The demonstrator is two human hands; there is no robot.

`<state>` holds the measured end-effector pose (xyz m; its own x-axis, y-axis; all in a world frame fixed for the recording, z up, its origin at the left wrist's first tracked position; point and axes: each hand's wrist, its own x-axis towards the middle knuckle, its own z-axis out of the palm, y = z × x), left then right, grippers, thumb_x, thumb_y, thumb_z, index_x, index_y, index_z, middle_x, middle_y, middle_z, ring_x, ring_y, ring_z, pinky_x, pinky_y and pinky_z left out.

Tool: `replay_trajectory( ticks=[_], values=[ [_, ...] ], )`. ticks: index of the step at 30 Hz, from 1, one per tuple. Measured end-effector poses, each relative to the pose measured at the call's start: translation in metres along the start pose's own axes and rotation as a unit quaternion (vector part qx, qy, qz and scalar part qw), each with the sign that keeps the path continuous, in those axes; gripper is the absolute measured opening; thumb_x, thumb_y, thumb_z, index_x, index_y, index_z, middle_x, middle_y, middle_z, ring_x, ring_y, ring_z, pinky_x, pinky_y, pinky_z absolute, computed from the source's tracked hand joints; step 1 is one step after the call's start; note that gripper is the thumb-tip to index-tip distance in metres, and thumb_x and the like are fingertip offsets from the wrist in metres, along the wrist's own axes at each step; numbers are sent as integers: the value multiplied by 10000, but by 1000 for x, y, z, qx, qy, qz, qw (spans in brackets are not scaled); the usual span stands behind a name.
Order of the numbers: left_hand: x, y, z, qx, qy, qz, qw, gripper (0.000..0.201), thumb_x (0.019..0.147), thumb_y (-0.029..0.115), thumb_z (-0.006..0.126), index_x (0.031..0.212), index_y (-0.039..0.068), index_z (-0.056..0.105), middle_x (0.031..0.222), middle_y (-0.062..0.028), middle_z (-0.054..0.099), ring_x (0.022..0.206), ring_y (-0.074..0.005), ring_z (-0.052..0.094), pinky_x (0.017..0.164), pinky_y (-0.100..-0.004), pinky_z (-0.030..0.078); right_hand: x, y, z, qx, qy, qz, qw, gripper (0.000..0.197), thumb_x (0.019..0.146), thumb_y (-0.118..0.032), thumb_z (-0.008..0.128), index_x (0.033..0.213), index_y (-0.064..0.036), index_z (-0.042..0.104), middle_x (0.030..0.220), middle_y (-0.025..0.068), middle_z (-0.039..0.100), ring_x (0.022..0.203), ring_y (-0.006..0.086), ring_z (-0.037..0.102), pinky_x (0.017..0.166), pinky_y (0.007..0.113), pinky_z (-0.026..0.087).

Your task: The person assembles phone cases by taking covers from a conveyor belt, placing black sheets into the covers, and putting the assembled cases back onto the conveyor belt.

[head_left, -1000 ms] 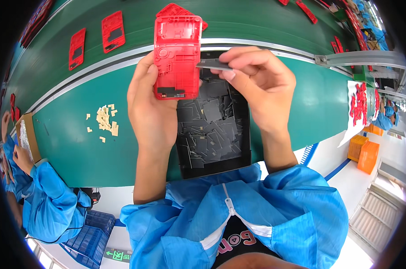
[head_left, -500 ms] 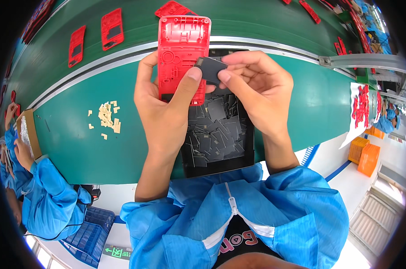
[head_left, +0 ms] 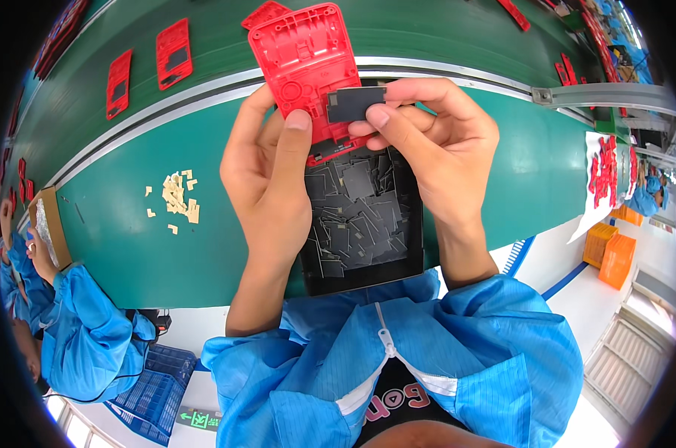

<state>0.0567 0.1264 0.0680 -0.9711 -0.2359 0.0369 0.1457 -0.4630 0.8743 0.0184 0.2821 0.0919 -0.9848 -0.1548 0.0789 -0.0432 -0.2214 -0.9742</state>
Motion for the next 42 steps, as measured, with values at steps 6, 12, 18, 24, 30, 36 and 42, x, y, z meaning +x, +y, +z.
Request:
replay_trajectory(
  ticks=[6, 12, 18, 24, 30, 36, 42],
  values=[
    [-1, -1, 2, 0, -6, 11, 1000, 395, 1028, -13, 521, 1405, -111, 455, 1249, -234, 669, 1147, -217, 658, 966, -317, 532, 1, -9, -1, -48, 16, 20, 999, 152, 894, 48, 730, 1037, 56, 679, 931, 148, 747, 822, 188, 760, 642, 237, 580],
    [-1, -4, 2, -1, 1, 26, 1000, 340, 1031, 35, 574, 1344, -80, 506, 1166, -183, 715, 1055, -158, 675, 926, -280, 526, 1, -5, -5, -47, -1, 21, 999, 123, 894, 38, 735, 1007, 44, 684, 883, 132, 754, 768, 171, 754, 601, 224, 557],
    [-1, -6, 2, -4, -4, 26, 1000, 324, 1025, 21, 578, 1328, -76, 516, 1150, -172, 721, 1048, -146, 672, 925, -275, 523, 0, -6, -2, -43, 0, 31, 999, 121, 896, 30, 737, 1007, 34, 690, 873, 114, 754, 771, 154, 750, 590, 215, 537],
    [0, -7, 0, 1, 0, 26, 1000, 317, 1019, 6, 580, 1321, -71, 519, 1149, -167, 721, 1050, -145, 671, 926, -271, 522, -1, -7, 0, -58, 0, 34, 998, 134, 866, 85, 742, 989, 47, 705, 836, 114, 740, 714, 134, 724, 553, 204, 502],
    [-1, -4, 3, -10, -2, 24, 1000, 309, 1012, -11, 576, 1311, -69, 522, 1167, -178, 716, 1063, -154, 675, 930, -276, 528, 0, 10, -5, -205, -3, -120, 971, 170, 827, 68, 773, 985, 6, 758, 855, 37, 676, 670, 57, 600, 579, 188, 453],
    [1, 1, 6, -10, 9, 3, 1000, 330, 966, -60, 616, 1287, -68, 541, 1169, -203, 713, 1054, -201, 704, 922, -311, 571, -4, 10, 5, -290, -16, -234, 928, 237, 773, 96, 787, 980, -19, 772, 862, 54, 640, 663, 88, 577, 570, 218, 460],
    [1, -1, 4, -4, 33, 6, 999, 305, 926, -66, 670, 1219, -69, 585, 1128, -214, 726, 1026, -236, 725, 898, -339, 597, -7, 12, 7, -221, -37, -140, 964, 169, 806, 57, 789, 955, -7, 744, 889, 34, 645, 690, 60, 548, 577, 204, 406]
  ],
)
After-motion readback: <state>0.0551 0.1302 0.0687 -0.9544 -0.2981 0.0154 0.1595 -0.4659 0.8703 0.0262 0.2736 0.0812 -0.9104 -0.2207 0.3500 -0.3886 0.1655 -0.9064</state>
